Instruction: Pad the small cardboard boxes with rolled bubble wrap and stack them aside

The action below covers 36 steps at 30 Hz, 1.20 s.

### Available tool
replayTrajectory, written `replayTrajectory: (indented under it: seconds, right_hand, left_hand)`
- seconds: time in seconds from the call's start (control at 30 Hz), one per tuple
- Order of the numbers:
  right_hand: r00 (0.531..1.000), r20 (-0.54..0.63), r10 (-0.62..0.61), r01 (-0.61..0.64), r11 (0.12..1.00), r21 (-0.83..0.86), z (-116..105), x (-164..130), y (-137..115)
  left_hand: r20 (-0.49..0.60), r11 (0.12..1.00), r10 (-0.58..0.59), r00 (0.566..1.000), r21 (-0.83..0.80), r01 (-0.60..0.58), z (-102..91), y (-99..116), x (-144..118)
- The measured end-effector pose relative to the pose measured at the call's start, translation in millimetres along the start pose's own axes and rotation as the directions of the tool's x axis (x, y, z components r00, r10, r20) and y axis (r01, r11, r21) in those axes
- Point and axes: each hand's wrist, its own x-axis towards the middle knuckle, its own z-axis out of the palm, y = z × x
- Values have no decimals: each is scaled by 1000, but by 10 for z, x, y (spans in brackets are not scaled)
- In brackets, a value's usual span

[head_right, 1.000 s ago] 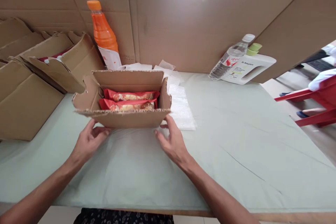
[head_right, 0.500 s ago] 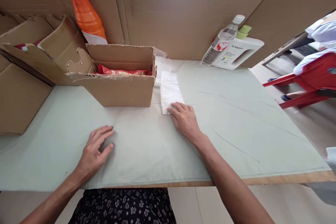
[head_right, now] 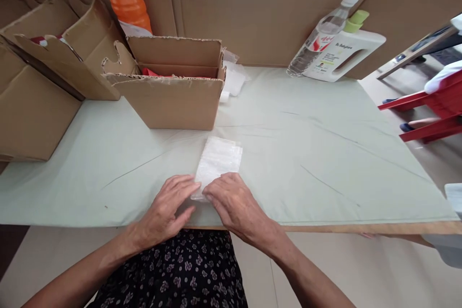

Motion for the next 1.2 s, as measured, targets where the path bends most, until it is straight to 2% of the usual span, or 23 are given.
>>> replayTrajectory:
  seconds: [0.13,0.2,0.27,0.37,0.43,0.5,0.57,0.67,0.73,0.83,0.93,1.0,1.07,1.1,1.13,1.2]
  right_hand:
    - [987,-79,140,-130,984,121,59,-210,78]
    - [967,-121,223,-209,971,117,119,-298,137]
    - [938,-215,274,-261,962,85,197,-338,175]
    - [863,-458,215,-266,963,-48,297,-345,149]
    - [834,-541,106,-221,963,-153,336,-355,84]
    - [878,-479,9,-135,964,-230,368,-373,18]
    - [937,-345,-44,-60,956,-286,406,-380,-14]
    - [969,-247,-33,-45,951,-305,450,-354,7]
    - [970,-245,-1,-58,971,-232,446,-331,30]
    - [978,-181,108,-115,993,-29,396,-323,29]
    - [970,-80,229,-219,969,118,347,-351,4]
    - [958,-160,239,-232,971,65,331,-375,-13]
    - [937,-311,161,-200,975,-97,326,-391,-30]
    - [931,-350,102,-174,968,-182,327,-391,-36]
    - [938,-343,51,-144,957,-251,332,-383,-37]
    - [968,-253,-6,-78,943,-323,351,-345,-19]
  left_hand:
    - [4,979,-171,985,-111,171,65,11,-11]
    - [15,941,-317,948,-119,317,66,23,-19]
    - [8,899,-430,903,-88,429,74,30,-22]
    - [-16,884,-466,884,8,467,109,14,-7]
    - [-14,890,-453,891,58,453,143,-12,17]
    - [-18,894,-438,899,101,437,176,-44,48]
    - [-27,892,-427,904,147,427,197,-67,68]
    - [-73,902,-386,920,176,393,161,-55,45]
    - [-80,937,-314,946,133,322,82,-11,-11]
    - [14,973,-229,973,0,230,-47,73,-98]
    - [100,949,-304,947,-50,310,-72,94,-99]
    - [90,921,-385,919,-26,388,-17,55,-37]
    - [53,905,-425,903,11,425,59,-6,49]
    - [39,902,-432,901,32,431,93,-36,89]
    - [28,899,-436,899,53,435,118,-60,120]
    - [1,888,-456,890,65,455,140,-83,141]
